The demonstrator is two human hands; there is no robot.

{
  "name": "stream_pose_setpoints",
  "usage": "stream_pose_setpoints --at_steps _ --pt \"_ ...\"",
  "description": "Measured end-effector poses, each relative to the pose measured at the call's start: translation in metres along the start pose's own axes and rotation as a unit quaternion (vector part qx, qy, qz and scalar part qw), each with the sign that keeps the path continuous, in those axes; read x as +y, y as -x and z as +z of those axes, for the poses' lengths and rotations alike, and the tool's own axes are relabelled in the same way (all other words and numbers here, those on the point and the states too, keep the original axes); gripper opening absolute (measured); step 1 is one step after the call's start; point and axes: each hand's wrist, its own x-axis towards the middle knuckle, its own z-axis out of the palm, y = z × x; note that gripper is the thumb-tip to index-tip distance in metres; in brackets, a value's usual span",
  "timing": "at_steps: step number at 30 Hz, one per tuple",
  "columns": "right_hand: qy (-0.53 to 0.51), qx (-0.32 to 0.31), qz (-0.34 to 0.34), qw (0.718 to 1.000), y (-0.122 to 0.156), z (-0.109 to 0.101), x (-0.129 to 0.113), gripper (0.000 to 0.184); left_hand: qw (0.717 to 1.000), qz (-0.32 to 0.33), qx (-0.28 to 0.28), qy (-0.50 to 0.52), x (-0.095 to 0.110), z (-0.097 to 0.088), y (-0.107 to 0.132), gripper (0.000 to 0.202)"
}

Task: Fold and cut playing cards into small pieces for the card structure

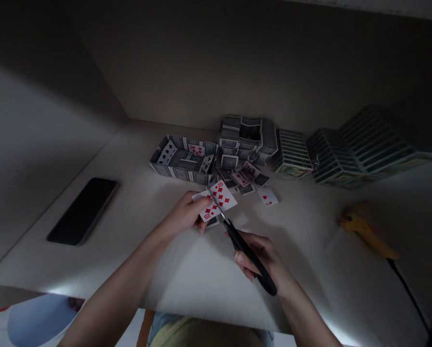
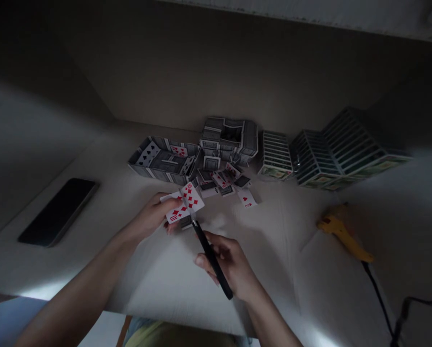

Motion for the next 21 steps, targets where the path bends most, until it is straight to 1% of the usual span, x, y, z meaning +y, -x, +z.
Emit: stream_pose_setpoints --at_steps 3,9,15,21 --pt "0.004 0.003 0.001 1.000 0.0002 0.0018 -0.0010 0.033 1.000 -0.001 -0.001 0.005 -0.0013 -0.0004 -0.0009 0.034" --pt "0.020 0.027 0.023 0.999 0.0000 0.0057 -0.0062 0.040 1.000 0.001 -0.016 0.006 -0.0043 -0.0013 -0.0022 0.036" --pt "0.008 0.024 0.029 0.999 0.0014 0.0057 -0.0085 0.039 1.000 -0.004 -0.009 0.013 -0.0047 -0.0006 -0.0030 0.037" --pt "0.007 0.021 0.041 0.999 0.0013 0.0045 -0.0071 0.038 1.000 0.000 -0.015 0.013 -0.0027 0.0006 -0.0019 0.036"
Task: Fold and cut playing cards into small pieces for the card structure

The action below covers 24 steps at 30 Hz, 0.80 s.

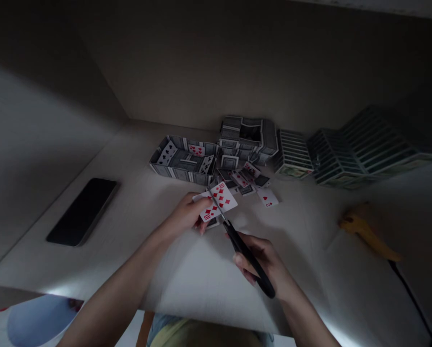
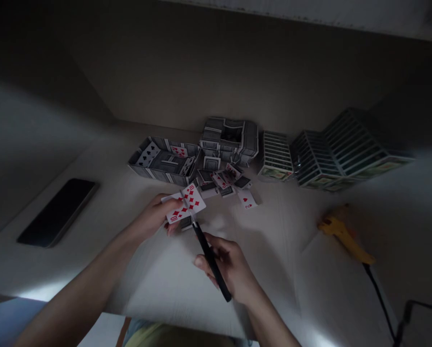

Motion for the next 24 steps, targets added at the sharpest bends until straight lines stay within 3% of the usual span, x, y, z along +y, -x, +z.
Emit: stream_pose_setpoints --at_steps 11,16,24 --pt "-0.003 0.021 0.045 0.999 0.0011 0.0024 -0.0066 0.038 1.000 -0.003 0.003 0.003 -0.0041 0.0012 -0.0030 0.038" --pt "0.003 0.006 0.024 1.000 0.0017 -0.0027 -0.0022 0.027 1.000 -0.022 -0.003 0.003 -0.0006 0.0010 -0.0017 0.035" --pt "0.021 0.008 0.026 0.999 0.0026 -0.0045 -0.0014 0.027 1.000 -0.022 0.005 0.006 -0.0020 0.0006 -0.0023 0.035"
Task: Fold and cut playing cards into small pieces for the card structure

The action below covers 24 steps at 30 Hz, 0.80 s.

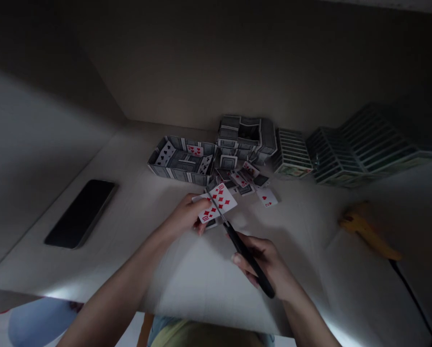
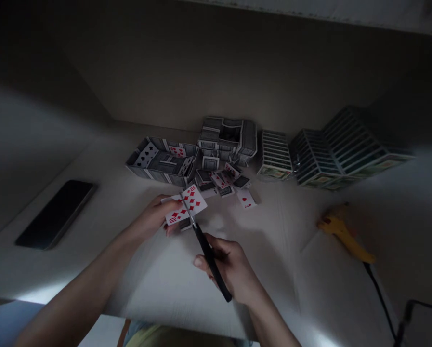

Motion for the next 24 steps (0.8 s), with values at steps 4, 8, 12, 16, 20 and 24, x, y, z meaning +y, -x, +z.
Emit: stream_pose_setpoints --at_steps 4,8,12,16,20,24 --pt "0.010 0.009 0.017 1.000 -0.001 0.003 0.000 0.033 1.000 0.002 -0.002 -0.006 -0.002 0.001 0.000 0.034" --pt "0.025 0.015 0.011 1.000 -0.006 0.003 0.005 0.044 1.000 -0.005 -0.012 -0.006 -0.005 0.002 0.000 0.030" --pt "0.169 0.147 -0.084 0.971 -0.013 -0.006 0.013 0.049 1.000 0.014 0.012 0.017 -0.004 0.003 0.001 0.022" --pt "0.404 0.257 -0.152 0.865 -0.019 -0.019 0.022 0.045 0.999 0.040 0.022 0.018 -0.001 0.005 0.001 0.016" --pt "0.498 0.303 -0.185 0.791 -0.024 -0.029 0.030 0.047 0.998 0.068 0.007 0.017 -0.002 0.006 -0.001 0.020" --pt "0.539 0.324 -0.219 0.746 -0.028 -0.037 0.033 0.047 0.995 0.082 0.008 0.049 -0.007 0.008 -0.005 0.035"
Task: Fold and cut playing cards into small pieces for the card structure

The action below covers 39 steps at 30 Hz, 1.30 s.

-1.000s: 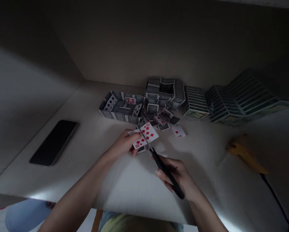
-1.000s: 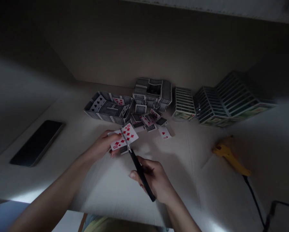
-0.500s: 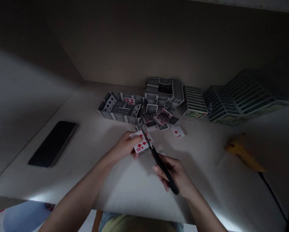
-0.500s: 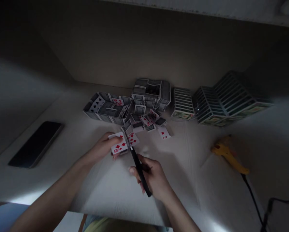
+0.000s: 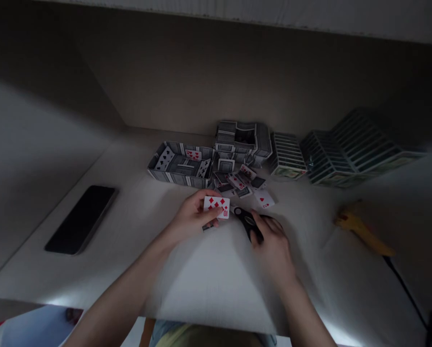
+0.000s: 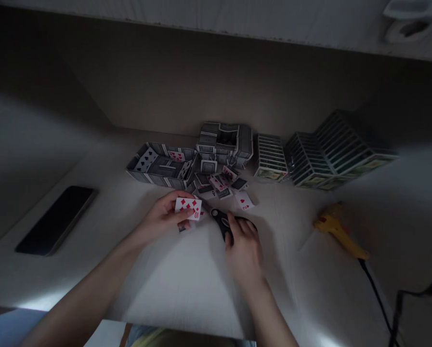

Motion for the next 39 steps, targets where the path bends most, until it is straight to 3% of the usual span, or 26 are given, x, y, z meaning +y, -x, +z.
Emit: stream_pose_setpoints --at_steps 7,14,19,23,27,31,34,39 --pt "0.008 0.004 -0.006 1.000 -0.003 -0.001 0.005 0.045 0.999 0.008 0.029 -0.031 -0.015 -0.001 -0.006 0.037" --pt "-0.014 0.078 0.035 0.996 -0.005 -0.001 0.003 0.032 0.999 -0.015 0.018 -0.034 -0.012 0.004 -0.005 0.026" --pt "-0.157 0.083 0.039 0.983 -0.017 -0.010 -0.010 0.022 0.999 -0.003 -0.001 -0.050 -0.012 0.006 -0.001 0.029" --pt "-0.316 -0.014 0.065 0.946 -0.033 -0.012 -0.032 0.023 0.992 0.028 -0.008 -0.123 -0.016 0.008 0.000 0.029" --pt "-0.382 -0.117 0.089 0.912 -0.045 -0.003 -0.043 0.021 0.979 0.063 -0.019 -0.194 -0.017 0.005 -0.001 0.026" --pt "-0.434 -0.139 0.107 0.884 -0.043 0.006 -0.040 0.023 0.972 0.054 -0.089 -0.211 -0.015 -0.005 -0.002 0.025" --pt "-0.438 -0.154 0.098 0.880 -0.037 0.011 -0.036 0.024 0.962 0.034 -0.141 -0.233 -0.014 -0.010 -0.004 0.022" --pt "-0.451 -0.159 0.105 0.872 -0.036 0.012 -0.032 0.025 0.962 0.021 -0.146 -0.231 -0.012 -0.015 -0.008 0.020"
